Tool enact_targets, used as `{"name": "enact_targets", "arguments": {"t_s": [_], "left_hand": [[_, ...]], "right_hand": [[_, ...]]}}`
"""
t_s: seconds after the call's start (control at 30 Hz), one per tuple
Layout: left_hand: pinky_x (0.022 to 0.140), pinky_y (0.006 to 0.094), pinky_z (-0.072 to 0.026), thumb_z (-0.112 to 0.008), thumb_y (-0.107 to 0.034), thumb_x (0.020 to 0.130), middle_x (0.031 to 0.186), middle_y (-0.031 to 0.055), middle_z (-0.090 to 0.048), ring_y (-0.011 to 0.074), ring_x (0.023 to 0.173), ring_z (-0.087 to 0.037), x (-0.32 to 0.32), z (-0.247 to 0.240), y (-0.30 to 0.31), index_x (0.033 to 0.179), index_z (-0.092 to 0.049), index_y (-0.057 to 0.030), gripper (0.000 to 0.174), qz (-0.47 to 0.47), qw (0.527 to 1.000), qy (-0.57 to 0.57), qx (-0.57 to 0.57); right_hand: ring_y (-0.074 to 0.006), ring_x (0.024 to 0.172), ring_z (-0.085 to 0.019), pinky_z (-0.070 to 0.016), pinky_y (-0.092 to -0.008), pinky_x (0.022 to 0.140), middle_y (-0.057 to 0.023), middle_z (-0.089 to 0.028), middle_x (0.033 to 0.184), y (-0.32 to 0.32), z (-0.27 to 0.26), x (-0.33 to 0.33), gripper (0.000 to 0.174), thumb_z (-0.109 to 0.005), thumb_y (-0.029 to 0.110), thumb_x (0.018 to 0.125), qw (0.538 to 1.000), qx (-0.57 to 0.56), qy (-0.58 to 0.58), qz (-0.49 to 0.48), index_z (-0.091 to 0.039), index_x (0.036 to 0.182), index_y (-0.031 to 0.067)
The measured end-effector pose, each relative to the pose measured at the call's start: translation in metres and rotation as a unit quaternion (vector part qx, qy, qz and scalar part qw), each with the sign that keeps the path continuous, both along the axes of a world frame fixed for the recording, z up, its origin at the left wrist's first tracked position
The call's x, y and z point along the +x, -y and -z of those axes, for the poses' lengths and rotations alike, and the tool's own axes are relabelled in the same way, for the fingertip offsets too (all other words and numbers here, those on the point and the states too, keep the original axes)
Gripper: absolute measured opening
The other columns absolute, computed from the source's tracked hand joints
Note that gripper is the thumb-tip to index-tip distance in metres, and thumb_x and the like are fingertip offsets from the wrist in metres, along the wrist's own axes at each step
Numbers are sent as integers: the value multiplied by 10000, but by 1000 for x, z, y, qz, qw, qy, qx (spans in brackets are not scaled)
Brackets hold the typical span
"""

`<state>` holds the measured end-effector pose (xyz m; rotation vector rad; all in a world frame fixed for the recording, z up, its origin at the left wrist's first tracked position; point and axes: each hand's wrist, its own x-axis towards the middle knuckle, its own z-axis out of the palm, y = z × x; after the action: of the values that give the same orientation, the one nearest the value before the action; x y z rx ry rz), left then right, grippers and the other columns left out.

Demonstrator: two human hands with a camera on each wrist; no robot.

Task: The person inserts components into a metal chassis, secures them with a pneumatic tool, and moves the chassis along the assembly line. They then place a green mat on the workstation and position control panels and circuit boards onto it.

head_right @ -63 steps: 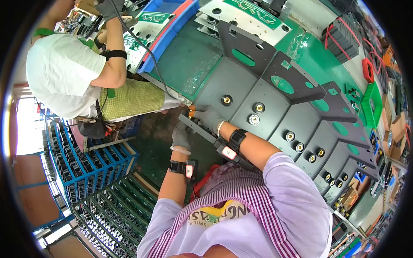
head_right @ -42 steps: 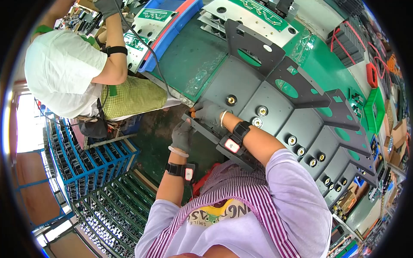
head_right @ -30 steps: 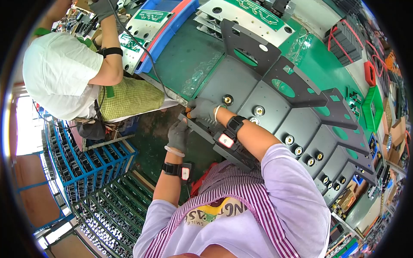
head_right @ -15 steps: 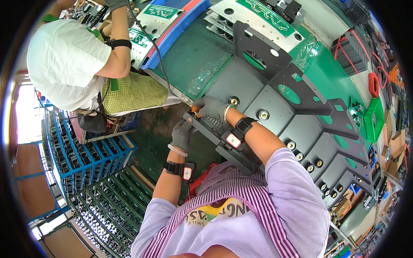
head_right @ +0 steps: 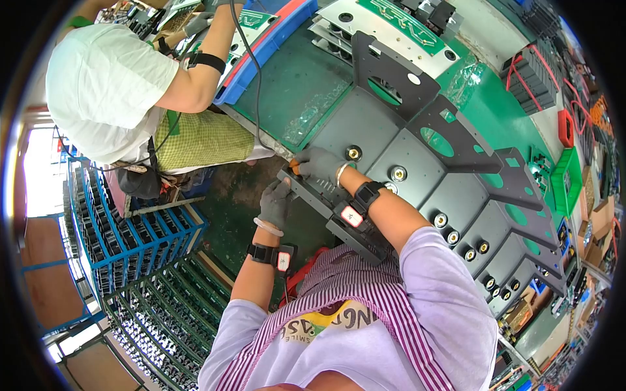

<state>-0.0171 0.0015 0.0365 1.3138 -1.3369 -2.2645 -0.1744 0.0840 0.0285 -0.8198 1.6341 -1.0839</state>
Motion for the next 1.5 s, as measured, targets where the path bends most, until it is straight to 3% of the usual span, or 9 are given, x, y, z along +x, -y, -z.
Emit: {"name": "enact_targets", "arguments": {"t_s": [0.17, 0.27, 0.37, 0.47, 0.5, 0.7, 1.0, 1.4, 1.5], "left_hand": [[725, 277, -491, -574, -186, 836, 943, 103, -562, 166, 815, -559, -2, -1, -2, 1047, -511, 77, 342, -6, 1000, -3, 0], [720, 273, -490, -571, -187, 838, 944, 97, -565, 158, 810, -559, -2, -6, -2, 1044, -516, 67, 332, 8, 1000, 10, -6], [716, 270, -489, -566, -184, 840, 946, 91, -567, 153, 815, -562, 1, 7, 2, 1058, -510, 61, 332, 17, 997, 55, -54], [721, 273, -490, -559, -177, 846, 949, 93, -567, 158, 828, -565, 4, 11, 3, 1074, -495, 70, 341, 38, 998, 23, -45], [725, 275, -490, -557, -175, 848, 951, 96, -566, 161, 833, -566, 5, 16, 4, 1077, -492, 72, 343, 30, 998, 28, -44], [739, 286, -488, -552, -177, 854, 958, 106, -565, 174, 828, -571, 3, 19, 1, 1077, -488, 74, 342, 3, 999, 7, -34], [670, 238, -468, -606, -241, 813, 928, 87, -575, 132, 789, -543, 3, 11, 0, 1071, -511, 91, 431, 10, 999, -35, -7], [714, 280, -489, -548, -210, 856, 939, 92, -587, 171, 809, -585, 5, 21, 3, 1062, -519, 38, 324, 27, 999, -28, -29], [717, 278, -490, -542, -207, 861, 937, 91, -586, 172, 810, -585, 3, 20, 1, 1059, -519, 41, 318, 20, 999, -35, -17]], "right_hand": [[-278, 699, -603, -458, -369, 649, -142, -624, 732, 17, 6, 7, 336, -543, 319, 754, 979, 79, -187, -4, -632, 838, 6], [-276, 674, -604, -457, -370, 635, -138, -622, 706, 16, -6, 11, 357, -519, 345, 776, 973, 112, -202, 10, -632, 782, 7], [-282, 665, -605, -452, -366, 629, -145, -621, 691, -1, -25, -3, 423, -474, 398, 803, 988, 144, 58, -12, -632, 778, 7], [-262, 642, -603, -450, -352, 620, -146, -620, 683, -1, 10, -2, 489, -430, 447, 822, 987, 140, -28, 74, -632, 770, 4], [-257, 636, -602, -452, -348, 626, -148, -619, 679, -3, -3, -2, 492, -434, 446, 820, 986, 122, -112, 6, -628, 788, -5], [-287, 703, -606, -455, -361, 680, -140, -633, 755, -10, -40, -5, 370, -462, 353, 811, 979, 178, -30, 90, -629, 849, 25], [-252, 914, -538, -451, -353, 754, -52, -533, 949, -8, 5, 14, 220, -547, 146, 719, 901, -42, -427, -59, -607, 930, 154], [-254, 925, -529, -455, -385, 754, -43, -509, 1001, -14, -2, 11, 237, -537, 172, 722, 900, 12, -434, -31, -586, 954, 161], [-246, 906, -542, -463, -365, 717, -54, -519, 995, -9, 9, 10, 242, -577, 165, 694, 850, -63, -514, -97, -577, 937, 161]]}}
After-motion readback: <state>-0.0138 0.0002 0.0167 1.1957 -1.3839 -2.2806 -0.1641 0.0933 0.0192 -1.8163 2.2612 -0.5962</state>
